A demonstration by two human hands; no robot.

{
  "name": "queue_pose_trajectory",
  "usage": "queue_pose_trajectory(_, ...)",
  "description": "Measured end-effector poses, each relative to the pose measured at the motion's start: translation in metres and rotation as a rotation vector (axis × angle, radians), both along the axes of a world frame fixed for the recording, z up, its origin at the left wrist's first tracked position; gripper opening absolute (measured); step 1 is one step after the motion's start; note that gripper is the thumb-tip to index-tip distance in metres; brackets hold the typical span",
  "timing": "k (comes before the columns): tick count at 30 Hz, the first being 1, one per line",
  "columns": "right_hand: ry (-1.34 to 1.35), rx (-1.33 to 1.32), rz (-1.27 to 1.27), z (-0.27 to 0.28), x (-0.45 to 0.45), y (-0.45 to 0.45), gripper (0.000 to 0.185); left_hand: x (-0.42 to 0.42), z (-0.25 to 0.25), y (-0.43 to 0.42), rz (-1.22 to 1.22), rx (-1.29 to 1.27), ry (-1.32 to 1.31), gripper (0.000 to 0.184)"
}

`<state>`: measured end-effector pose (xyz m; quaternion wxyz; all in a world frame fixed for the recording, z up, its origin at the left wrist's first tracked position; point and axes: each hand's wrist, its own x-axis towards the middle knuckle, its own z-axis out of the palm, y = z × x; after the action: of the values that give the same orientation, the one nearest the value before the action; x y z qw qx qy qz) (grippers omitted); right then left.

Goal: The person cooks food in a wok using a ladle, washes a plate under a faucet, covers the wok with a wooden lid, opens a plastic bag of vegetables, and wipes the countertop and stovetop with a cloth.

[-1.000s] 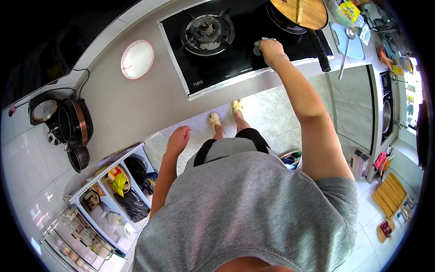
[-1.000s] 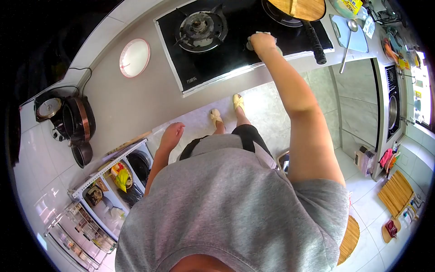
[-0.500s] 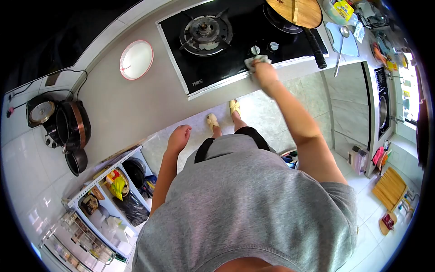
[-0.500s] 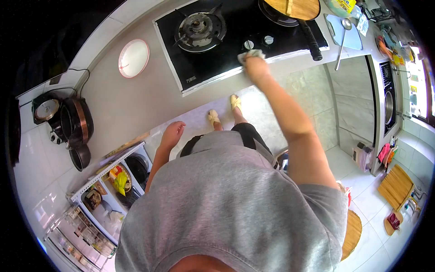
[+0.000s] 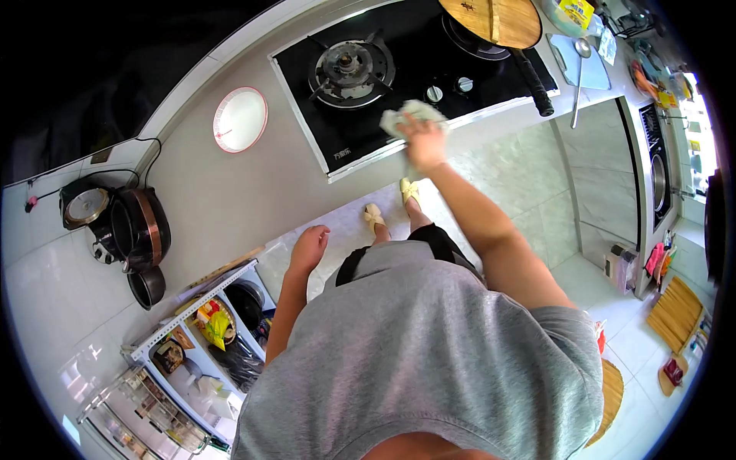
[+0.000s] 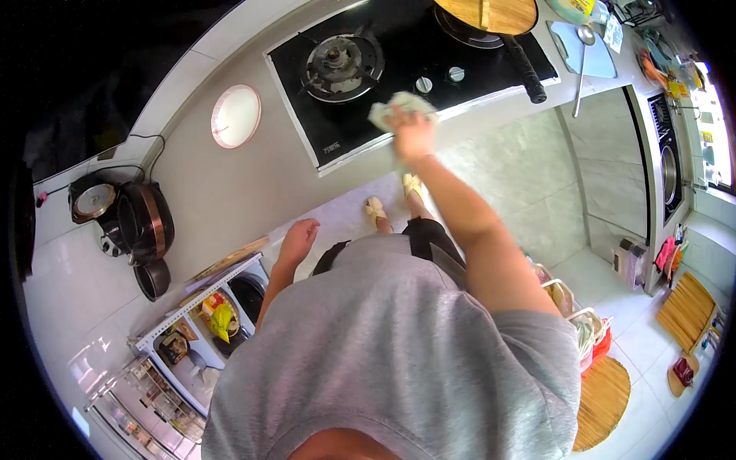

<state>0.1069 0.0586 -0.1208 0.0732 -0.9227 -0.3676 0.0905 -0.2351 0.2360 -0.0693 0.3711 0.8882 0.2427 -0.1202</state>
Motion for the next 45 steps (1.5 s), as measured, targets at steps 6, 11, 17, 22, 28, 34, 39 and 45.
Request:
queue_pose_trajectory(6,0.119,0.125,-0.301,0.01,0.015,-0.035,0.062,-0.025,-0.012,-0.001,0.116,-0.029,-0.051,0.017)
queue_pose_trajectory(11,0.004,-0.115,0.101,-0.028,-0.064,0.059,0.062,-0.005,-0.007,-0.002,0.173,-0.109,-0.106,0.017)
queue_pose_trajectory(17,0.426,0.135,0.304,-0.001,-0.116,0.128,0.063,0.017,0.0,0.015,0.29,-0.109,-0.159,0.021)
queue_pose_trajectory(22,2.04,1.005,-0.116,0.008,-0.113,0.125,0.061,0.017,0.019,0.029,0.79,-0.438,-0.191,0.038)
queue_pose_trajectory(28,2.551,1.207,-0.508,0.047,-0.119,0.082,0.054,0.032,0.025,0.029,1.001,-1.247,-0.175,0.067)
queue_pose_trajectory(34,2.451,1.211,-0.429,0.07,-0.129,0.056,0.059,0.068,0.03,0.003,0.756,-1.032,-0.305,0.055)
queue_pose_trajectory(39,1.731,0.894,-0.446,0.054,-0.116,0.053,0.049,0.087,0.033,0.013,0.664,-0.592,-0.492,0.046)
queue_pose_trajectory(45,1.166,0.943,-0.602,0.008,-0.076,0.048,0.048,0.104,-0.007,0.062,0.727,-0.339,-0.442,0.071)
